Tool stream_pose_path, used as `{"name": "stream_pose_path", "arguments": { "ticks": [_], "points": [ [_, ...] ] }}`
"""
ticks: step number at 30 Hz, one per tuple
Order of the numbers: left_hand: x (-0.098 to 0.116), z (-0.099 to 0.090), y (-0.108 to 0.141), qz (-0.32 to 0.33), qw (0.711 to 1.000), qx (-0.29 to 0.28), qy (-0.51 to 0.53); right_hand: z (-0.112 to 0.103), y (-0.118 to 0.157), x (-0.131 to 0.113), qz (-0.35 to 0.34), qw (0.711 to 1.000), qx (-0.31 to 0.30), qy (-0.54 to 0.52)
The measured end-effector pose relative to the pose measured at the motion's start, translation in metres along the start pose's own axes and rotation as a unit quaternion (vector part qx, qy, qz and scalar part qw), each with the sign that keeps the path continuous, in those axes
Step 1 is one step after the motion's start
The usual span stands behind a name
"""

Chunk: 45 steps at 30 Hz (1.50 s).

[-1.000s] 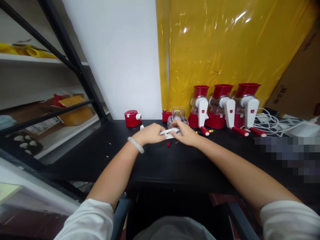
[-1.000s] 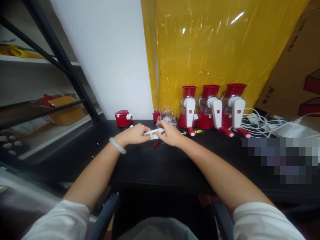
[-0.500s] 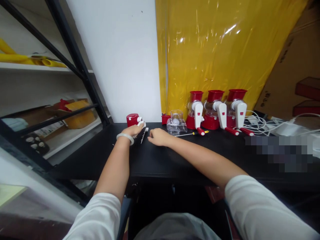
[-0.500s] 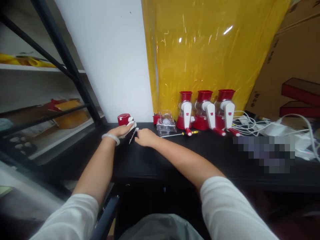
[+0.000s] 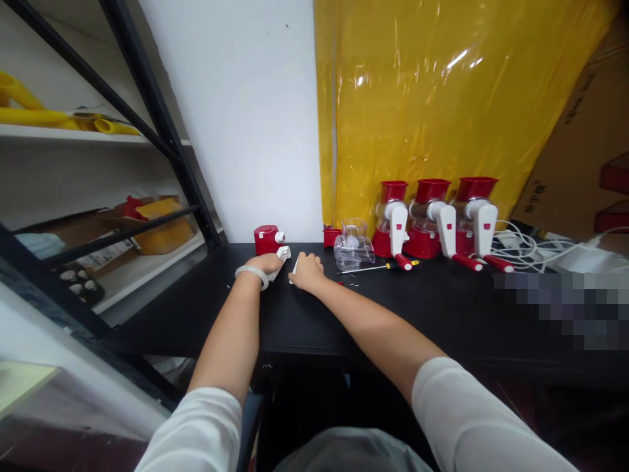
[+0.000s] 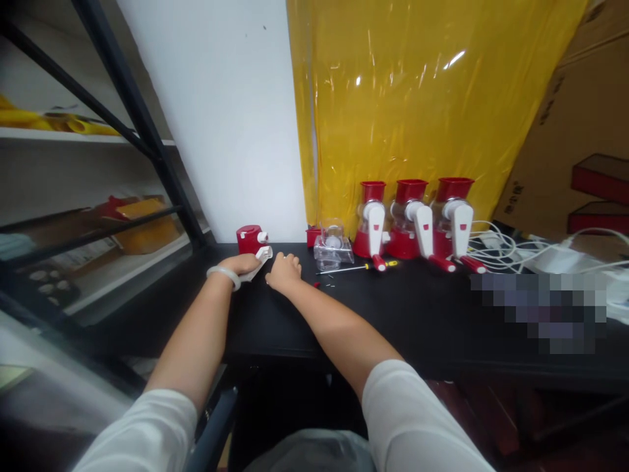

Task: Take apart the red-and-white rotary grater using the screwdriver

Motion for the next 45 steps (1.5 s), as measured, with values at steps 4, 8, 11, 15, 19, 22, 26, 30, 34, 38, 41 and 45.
{"name": "stream_pose_path", "arguments": {
  "ticks": [4, 8, 11, 15, 19, 22, 26, 30, 34, 38, 41, 45],
  "points": [
    [0.004, -0.004, 0.008, -0.003, 0.999, 0.004, -0.042, -0.005, 0.002, 0.003, 0.025, 0.999, -0.029, 0.011],
    [0.011, -0.009, 0.012, 0.002, 0.997, 0.017, -0.077, -0.007, 0.001, 0.003, 0.045, 0.997, -0.059, -0.009],
    [0.014, -0.01, 0.013, 0.005, 0.995, 0.021, -0.094, -0.006, 0.0, 0.002, 0.022, 0.998, -0.046, -0.033],
    [0.016, -0.008, 0.016, 0.016, 0.995, 0.011, -0.099, -0.003, 0.0, 0.0, -0.022, 0.998, -0.032, -0.052],
    [0.014, -0.005, 0.017, 0.027, 0.996, -0.012, -0.088, 0.001, 0.002, 0.0, -0.012, 0.997, -0.044, -0.067],
    [0.013, -0.003, 0.013, 0.025, 0.997, -0.022, -0.074, 0.001, 0.003, -0.001, -0.017, 0.997, -0.054, -0.06],
    [0.014, -0.002, 0.008, 0.01, 0.998, -0.021, -0.052, -0.001, 0.004, -0.004, -0.056, 0.995, -0.074, -0.032],
    [0.015, -0.004, 0.01, 0.012, 0.999, -0.021, -0.044, -0.002, 0.006, -0.008, -0.062, 0.994, -0.085, -0.032],
    [0.014, -0.005, 0.014, 0.023, 0.998, -0.02, -0.046, -0.002, 0.008, -0.011, -0.053, 0.994, -0.092, -0.031],
    [0.013, -0.005, 0.015, 0.021, 0.999, -0.014, -0.048, -0.001, 0.009, -0.012, -0.062, 0.992, -0.098, -0.043],
    [0.013, -0.004, 0.013, 0.019, 0.999, -0.012, -0.049, 0.001, 0.009, -0.012, -0.07, 0.992, -0.101, -0.037],
    [0.012, -0.005, 0.013, 0.018, 0.999, -0.009, -0.049, 0.002, 0.011, -0.013, -0.079, 0.992, -0.093, -0.02]
  ]
}}
Point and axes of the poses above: each hand's wrist, its own y-axis away from the middle knuckle, its own z-axis out of the palm, x = y × z, the point moved 2 cm from there along -y, towards the middle knuckle, and after that the axes turned 1 degree about x, right-handed, at the moved point
